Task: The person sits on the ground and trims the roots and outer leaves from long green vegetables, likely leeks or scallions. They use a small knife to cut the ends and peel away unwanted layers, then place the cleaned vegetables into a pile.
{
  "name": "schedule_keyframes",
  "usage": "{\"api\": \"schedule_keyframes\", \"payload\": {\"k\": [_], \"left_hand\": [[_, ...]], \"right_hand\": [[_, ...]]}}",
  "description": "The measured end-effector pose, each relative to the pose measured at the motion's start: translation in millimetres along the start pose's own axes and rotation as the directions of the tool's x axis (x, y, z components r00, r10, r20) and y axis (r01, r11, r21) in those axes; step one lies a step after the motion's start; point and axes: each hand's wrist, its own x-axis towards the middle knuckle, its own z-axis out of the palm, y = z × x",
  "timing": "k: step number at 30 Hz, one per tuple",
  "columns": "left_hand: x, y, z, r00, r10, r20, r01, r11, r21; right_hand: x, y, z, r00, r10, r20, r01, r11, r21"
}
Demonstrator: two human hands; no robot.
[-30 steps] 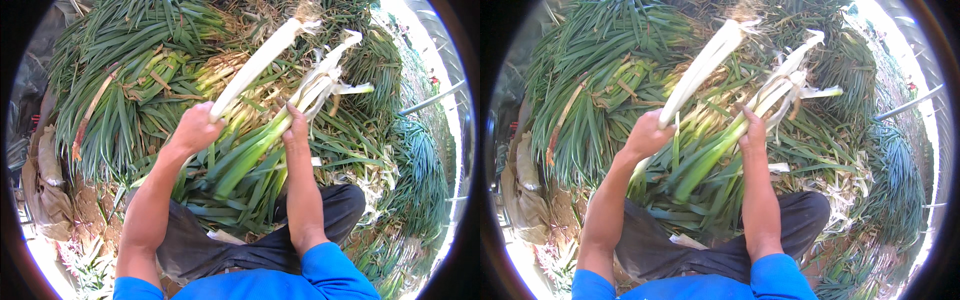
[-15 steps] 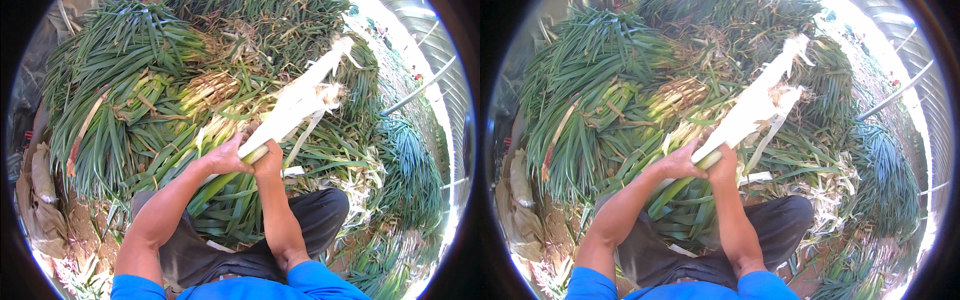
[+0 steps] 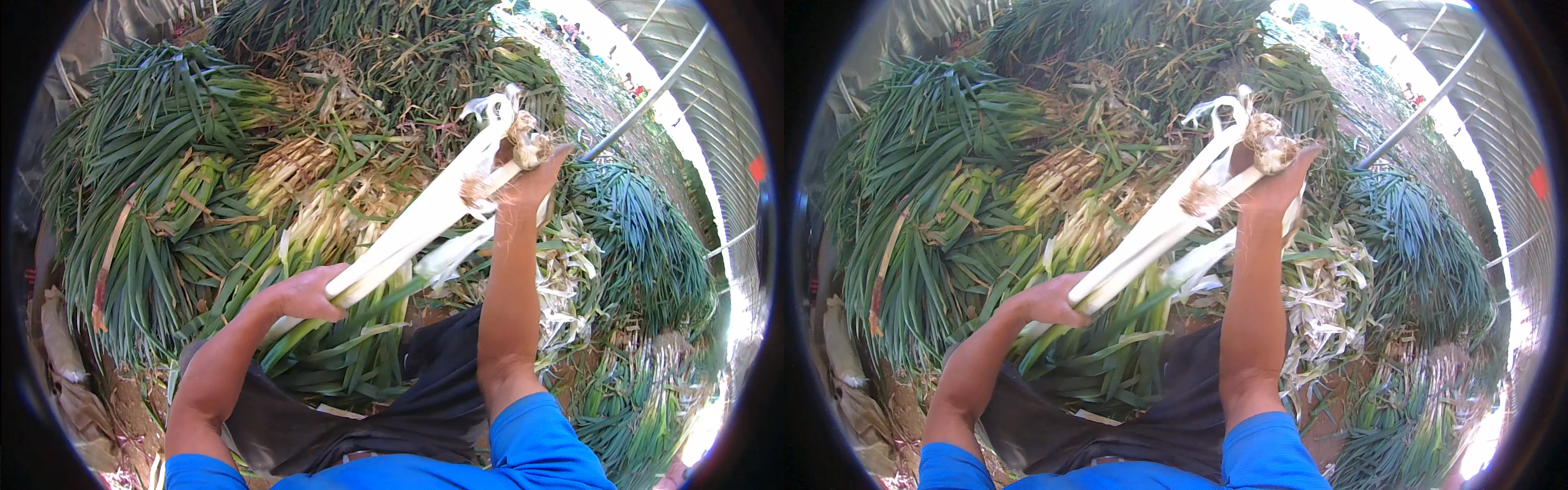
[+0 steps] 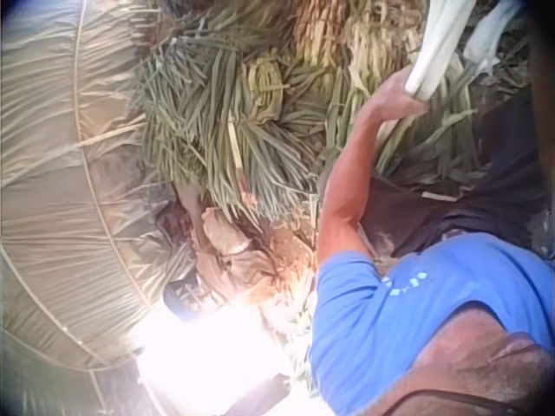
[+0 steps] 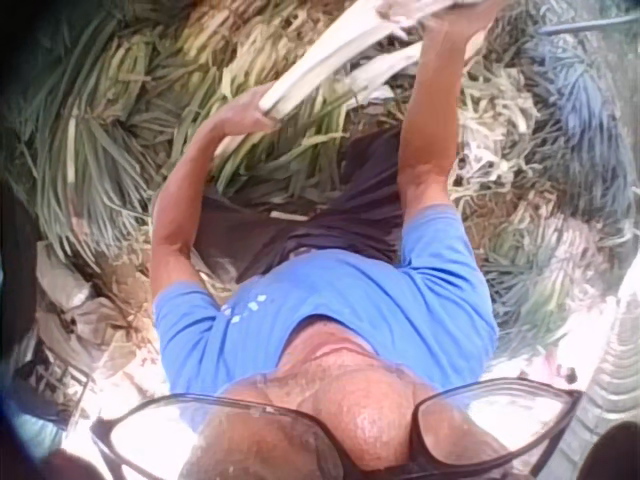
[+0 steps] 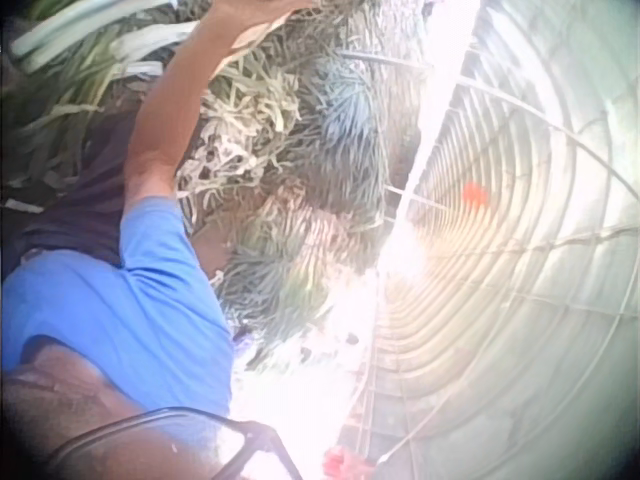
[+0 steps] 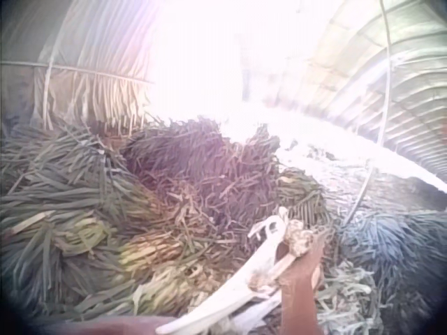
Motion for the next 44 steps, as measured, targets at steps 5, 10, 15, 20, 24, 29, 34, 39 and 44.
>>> {"api": "schedule_keyframes", "payload": {"k": [5, 10, 15, 20, 24, 29, 34, 39, 44], "left_hand": [[-10.5, 17.5, -9.7, 0.993, -0.115, -0.037, 0.114, 0.993, -0.027], [-14.0, 13.2, -11.1, 0.993, -0.095, -0.071, 0.096, 0.995, 0.002], [-39.6, -16.1, -21.4, 0.982, -0.147, -0.12, 0.153, 0.988, 0.036], [-51.9, -23.1, -30.0, 0.923, -0.273, -0.271, 0.278, 0.96, -0.019], [5.2, -37.8, -15.5, 0.982, 0.045, -0.183, -0.059, 0.996, -0.068], [-25.5, -19.8, -15.4, 0.97, -0.129, -0.207, 0.125, 0.992, -0.03], [-27.1, -16.2, -12.8, 0.97, -0.212, -0.118, 0.208, 0.977, -0.046], [-30.1, -12.5, -3.2, 0.986, -0.147, -0.075, 0.146, 0.989, -0.025], [-36.4, -5.0, -5.4, 0.991, -0.119, -0.054, 0.121, 0.992, 0.022]], "right_hand": [[41.8, -45.6, 5.3, 0.985, 0.159, -0.07, -0.173, 0.924, -0.34], [116.4, -80.2, -19.3, 0.957, 0.153, -0.246, -0.25, 0.863, -0.439], [187.7, -275.0, -32.5, 0.919, -0.375, -0.118, 0.157, 0.626, -0.764], [153.1, -326.7, -77.7, 0.975, 0.12, 0.189, 0.088, 0.569, -0.818], [76.5, -503.2, -278.5, 0.731, -0.124, -0.671, -0.67, 0.05, -0.74], [-31.3, -163.6, -242.0, 0.847, 0.333, -0.414, -0.129, -0.628, -0.768], [-70.0, -34.8, -56.8, 0.849, 0.529, -0.013, -0.122, 0.171, -0.978], [-67.3, -22.3, 24.5, 0.926, 0.372, 0.063, -0.03, 0.239, -0.971], [-51.3, 1.3, 16.1, 0.721, 0.693, -0.023, -0.469, 0.463, -0.753]]}}
